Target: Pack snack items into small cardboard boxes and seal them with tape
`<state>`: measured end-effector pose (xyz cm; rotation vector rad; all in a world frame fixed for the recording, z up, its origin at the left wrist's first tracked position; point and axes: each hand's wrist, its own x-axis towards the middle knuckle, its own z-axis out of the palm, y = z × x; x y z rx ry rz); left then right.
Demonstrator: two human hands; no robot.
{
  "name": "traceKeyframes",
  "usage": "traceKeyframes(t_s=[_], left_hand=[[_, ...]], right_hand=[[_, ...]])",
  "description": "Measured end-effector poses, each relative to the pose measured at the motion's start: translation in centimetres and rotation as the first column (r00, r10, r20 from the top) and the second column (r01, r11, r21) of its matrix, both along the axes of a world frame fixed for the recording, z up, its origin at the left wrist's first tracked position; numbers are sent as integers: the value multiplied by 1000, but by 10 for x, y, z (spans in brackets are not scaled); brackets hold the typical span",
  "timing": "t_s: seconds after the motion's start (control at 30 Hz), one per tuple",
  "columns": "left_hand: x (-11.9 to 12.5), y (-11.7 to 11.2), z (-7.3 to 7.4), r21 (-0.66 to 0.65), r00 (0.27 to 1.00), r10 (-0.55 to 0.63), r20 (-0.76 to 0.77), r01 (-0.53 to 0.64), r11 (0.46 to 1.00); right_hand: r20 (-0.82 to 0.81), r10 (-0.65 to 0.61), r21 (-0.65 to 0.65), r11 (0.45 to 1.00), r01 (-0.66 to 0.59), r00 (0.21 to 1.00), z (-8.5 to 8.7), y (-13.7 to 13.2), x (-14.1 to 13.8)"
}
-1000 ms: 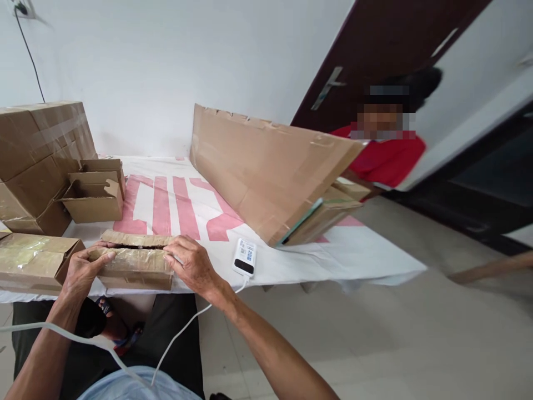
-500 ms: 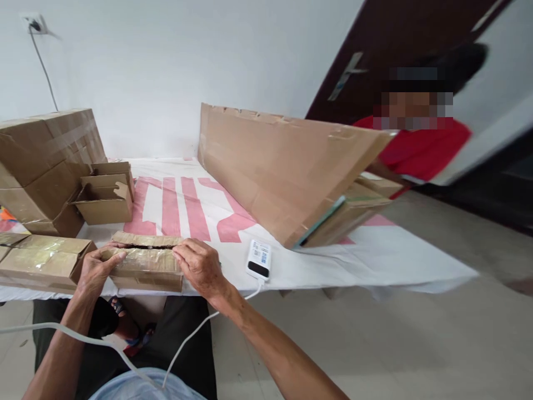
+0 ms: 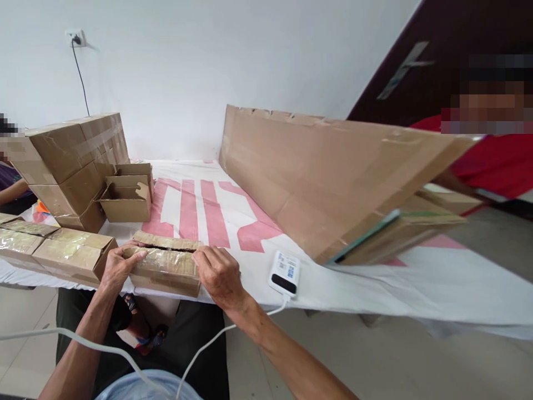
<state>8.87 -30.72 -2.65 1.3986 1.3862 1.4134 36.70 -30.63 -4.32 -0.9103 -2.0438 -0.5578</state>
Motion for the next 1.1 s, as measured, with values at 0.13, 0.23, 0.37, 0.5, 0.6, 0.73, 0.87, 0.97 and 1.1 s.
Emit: traceKeyframes(t_s=[0.13,0.23,0.37,0.5,0.6,0.73,0.87,0.97,1.1], left_hand=[[0,1,0,20,1000,-9,-7,9,1000],[1,0,0,19,1000,-9,-18,9,1000],[1,1,-1,0,999,-7,-32,7,1000],[1,1,-3,-14,1000,-4,-16,4,1000],[3,1,-2,-18,1000,-25,7,25,1000],[5,0,-2,-21,999,-23,43,24,1000],[7,2,-6,-32,998,-9,68,11,999],[11,5,-9,-8,998,24,61,-23,1000],[15,6,-8,18,998,24,54,-25,1000]], right_hand=[[9,8,78,997,-9,1000,2,2,-3],[21,15,111,994,-18,1000,4,3,-4],[52,12,98,995,-17,999,1,4,-4],[83,25,81,996,-32,996,-4,6,-5],[100,15,89,996,-24,995,-7,6,-7],[106,-14,118,993,2,994,-5,5,-10],[120,-30,148,989,12,992,-1,2,-15],[159,26,137,989,-48,987,-5,-10,-30],[193,210,106,967,-233,959,-12,-32,-52]])
